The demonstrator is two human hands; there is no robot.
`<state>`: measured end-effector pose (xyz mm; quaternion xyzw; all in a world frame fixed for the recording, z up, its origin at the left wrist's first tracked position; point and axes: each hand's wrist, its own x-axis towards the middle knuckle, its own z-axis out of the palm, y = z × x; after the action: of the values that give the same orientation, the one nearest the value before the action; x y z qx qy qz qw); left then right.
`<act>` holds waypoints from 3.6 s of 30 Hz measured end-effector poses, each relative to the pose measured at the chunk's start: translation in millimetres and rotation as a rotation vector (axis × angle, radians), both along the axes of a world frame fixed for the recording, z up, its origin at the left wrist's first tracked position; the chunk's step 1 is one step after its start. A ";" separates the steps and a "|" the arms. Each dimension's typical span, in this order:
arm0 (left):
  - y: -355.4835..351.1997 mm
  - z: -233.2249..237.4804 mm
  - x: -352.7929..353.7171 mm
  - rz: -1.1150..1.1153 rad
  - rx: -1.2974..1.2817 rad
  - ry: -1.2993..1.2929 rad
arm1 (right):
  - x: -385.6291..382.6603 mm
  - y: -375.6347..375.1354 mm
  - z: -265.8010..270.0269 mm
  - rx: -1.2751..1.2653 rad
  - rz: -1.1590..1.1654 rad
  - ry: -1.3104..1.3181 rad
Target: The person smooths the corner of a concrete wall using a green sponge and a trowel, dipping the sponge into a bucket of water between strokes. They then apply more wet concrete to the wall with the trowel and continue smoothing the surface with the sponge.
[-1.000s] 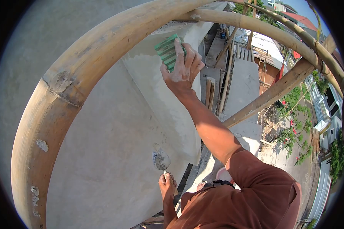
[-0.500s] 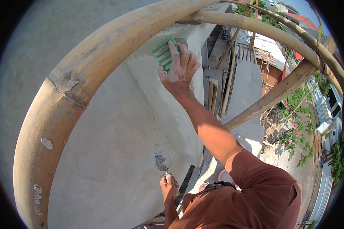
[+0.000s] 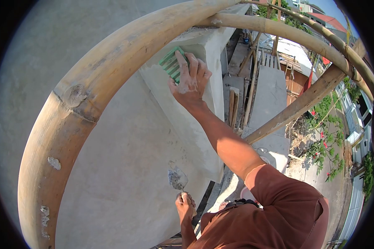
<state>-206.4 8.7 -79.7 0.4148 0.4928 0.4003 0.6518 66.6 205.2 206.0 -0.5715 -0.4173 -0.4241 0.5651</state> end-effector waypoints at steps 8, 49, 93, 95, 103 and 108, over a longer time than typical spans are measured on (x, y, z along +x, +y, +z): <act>4.1 3.2 0.7 -0.026 0.024 0.021 | 1.0 -15.8 -20.3 0.047 0.000 0.044; 6.9 11.7 -5.9 -0.039 0.045 0.042 | -1.4 -20.8 -17.7 -0.043 -0.033 0.034; 7.3 6.6 12.7 -0.106 -0.012 -0.013 | 96.7 -75.7 2.0 -0.039 0.843 0.147; 5.4 5.1 14.9 -0.105 -0.022 -0.010 | 99.0 -76.8 1.1 -0.078 0.761 0.127; 4.1 -1.1 12.6 -0.067 -0.013 0.023 | 97.1 -72.2 6.3 -0.056 0.626 0.223; 4.2 3.4 10.7 -0.059 0.001 0.032 | 90.5 -66.7 12.3 0.024 0.485 0.136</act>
<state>-195.7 12.9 -76.3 0.4360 0.4905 0.3744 0.6551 157.2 138.5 218.3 -0.4752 -0.4983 -0.2417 0.6837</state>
